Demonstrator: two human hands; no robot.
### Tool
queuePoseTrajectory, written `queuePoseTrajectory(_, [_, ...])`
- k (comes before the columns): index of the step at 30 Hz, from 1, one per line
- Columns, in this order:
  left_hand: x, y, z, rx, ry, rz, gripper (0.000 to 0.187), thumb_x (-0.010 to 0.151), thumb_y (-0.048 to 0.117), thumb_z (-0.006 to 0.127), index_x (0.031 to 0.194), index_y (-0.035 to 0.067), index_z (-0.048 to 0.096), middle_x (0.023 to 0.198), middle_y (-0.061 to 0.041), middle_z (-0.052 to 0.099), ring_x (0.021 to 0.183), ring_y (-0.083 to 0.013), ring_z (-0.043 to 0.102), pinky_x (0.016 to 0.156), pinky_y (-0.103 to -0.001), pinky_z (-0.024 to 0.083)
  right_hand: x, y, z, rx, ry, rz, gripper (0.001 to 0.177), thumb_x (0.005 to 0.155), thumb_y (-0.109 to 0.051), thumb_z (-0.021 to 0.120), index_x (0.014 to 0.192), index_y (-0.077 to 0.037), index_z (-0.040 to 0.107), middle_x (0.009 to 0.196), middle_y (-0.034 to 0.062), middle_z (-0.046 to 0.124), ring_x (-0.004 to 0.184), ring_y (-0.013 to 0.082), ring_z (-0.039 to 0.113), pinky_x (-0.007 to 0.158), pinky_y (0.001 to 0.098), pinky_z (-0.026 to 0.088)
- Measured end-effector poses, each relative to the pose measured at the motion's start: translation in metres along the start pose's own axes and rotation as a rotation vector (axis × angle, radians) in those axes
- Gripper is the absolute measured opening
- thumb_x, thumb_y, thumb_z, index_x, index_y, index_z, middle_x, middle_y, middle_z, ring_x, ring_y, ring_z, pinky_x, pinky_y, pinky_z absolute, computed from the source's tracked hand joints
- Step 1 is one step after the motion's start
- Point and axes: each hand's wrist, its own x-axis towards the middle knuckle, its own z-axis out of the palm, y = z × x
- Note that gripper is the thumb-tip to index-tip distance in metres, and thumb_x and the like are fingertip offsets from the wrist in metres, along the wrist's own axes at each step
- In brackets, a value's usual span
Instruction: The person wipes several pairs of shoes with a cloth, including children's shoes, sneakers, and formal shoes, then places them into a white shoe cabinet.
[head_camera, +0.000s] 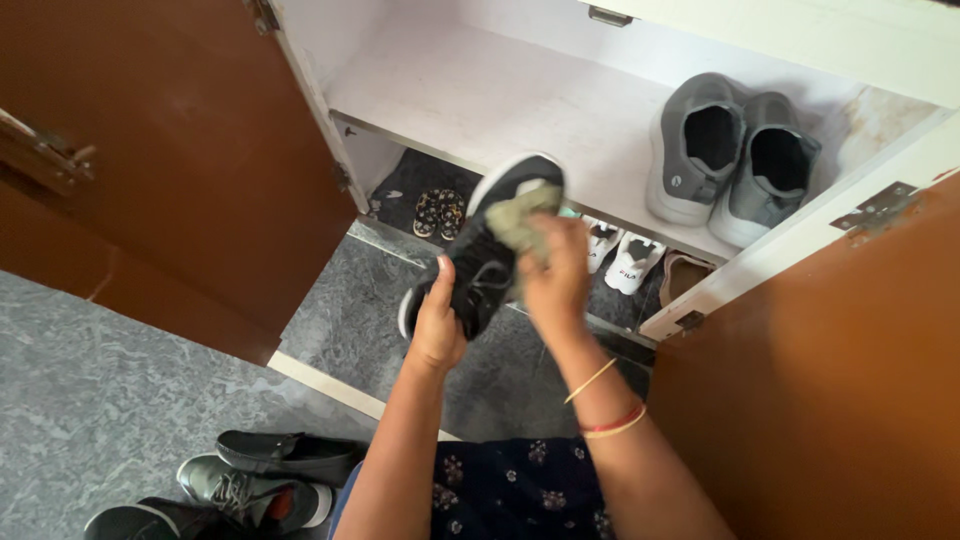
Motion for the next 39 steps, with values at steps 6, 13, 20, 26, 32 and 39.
queuePoseTrajectory(6, [0.000,-0.003,0.007,-0.206,-0.019,-0.002,0.065,0.103,0.054,0.041,0.142,0.004,0.055,0.138,-0.013,0.064,0.126,-0.0253,0.062,0.109,-0.039,0.050,-0.010,0.032,0.009,0.404,0.068,0.392,0.033,0.092,0.002,0.061,0.124,-0.005,0.058,0.123,0.0065,0.063,0.118,0.0186,0.061,0.103,0.0317,0.051])
queuePoseTrajectory(13, [0.026,0.024,-0.042,-0.585,0.118,0.351,0.061,0.101,0.051,0.049,0.140,0.005,0.057,0.140,-0.010,0.064,0.132,-0.0277,0.058,0.118,-0.043,0.042,-0.064,-0.014,0.025,0.325,-0.623,0.472,0.045,0.074,-0.017,0.083,0.112,-0.004,0.064,0.104,0.0097,0.072,0.098,0.0210,0.070,0.089,0.0347,0.055])
queuePoseTrajectory(20, [0.026,0.023,-0.018,-0.673,0.039,0.282,0.057,0.105,0.045,0.051,0.143,0.003,0.054,0.146,-0.010,0.060,0.137,-0.0284,0.055,0.122,-0.044,0.038,-0.045,-0.016,0.018,0.292,-0.452,0.505,0.108,0.061,-0.026,0.098,0.148,-0.003,0.038,0.139,0.0180,0.057,0.127,0.0274,0.059,0.104,0.0384,0.048])
queuePoseTrajectory(26, [0.027,0.022,0.017,-0.652,-0.055,0.131,0.058,0.105,0.044,0.050,0.143,0.001,0.053,0.146,-0.014,0.059,0.136,-0.0320,0.055,0.120,-0.048,0.040,-0.042,0.008,0.018,0.628,-0.496,0.754,0.113,0.060,-0.007,0.087,0.155,-0.010,0.027,0.139,0.0141,0.058,0.126,0.0248,0.059,0.104,0.0348,0.049])
queuePoseTrajectory(32, [0.039,0.002,0.023,-0.422,-0.265,0.114,0.040,0.115,0.029,0.054,0.142,0.000,0.054,0.130,-0.017,0.064,0.119,-0.0312,0.063,0.110,-0.048,0.050,-0.032,0.044,0.017,0.740,-0.122,0.926,0.053,0.079,0.000,0.072,0.130,0.003,0.060,0.107,0.0109,0.070,0.096,0.0222,0.070,0.084,0.0359,0.059])
queuePoseTrajectory(39, [0.043,-0.026,0.045,0.752,0.116,0.359,0.069,0.091,0.008,0.080,0.152,0.007,0.049,0.146,-0.015,0.055,0.125,-0.0229,0.056,0.100,-0.035,0.050,0.011,0.085,-0.035,0.798,0.083,1.079,0.031,0.079,-0.011,0.077,0.108,-0.006,0.067,0.089,0.0039,0.069,0.080,0.0182,0.067,0.070,0.0325,0.056])
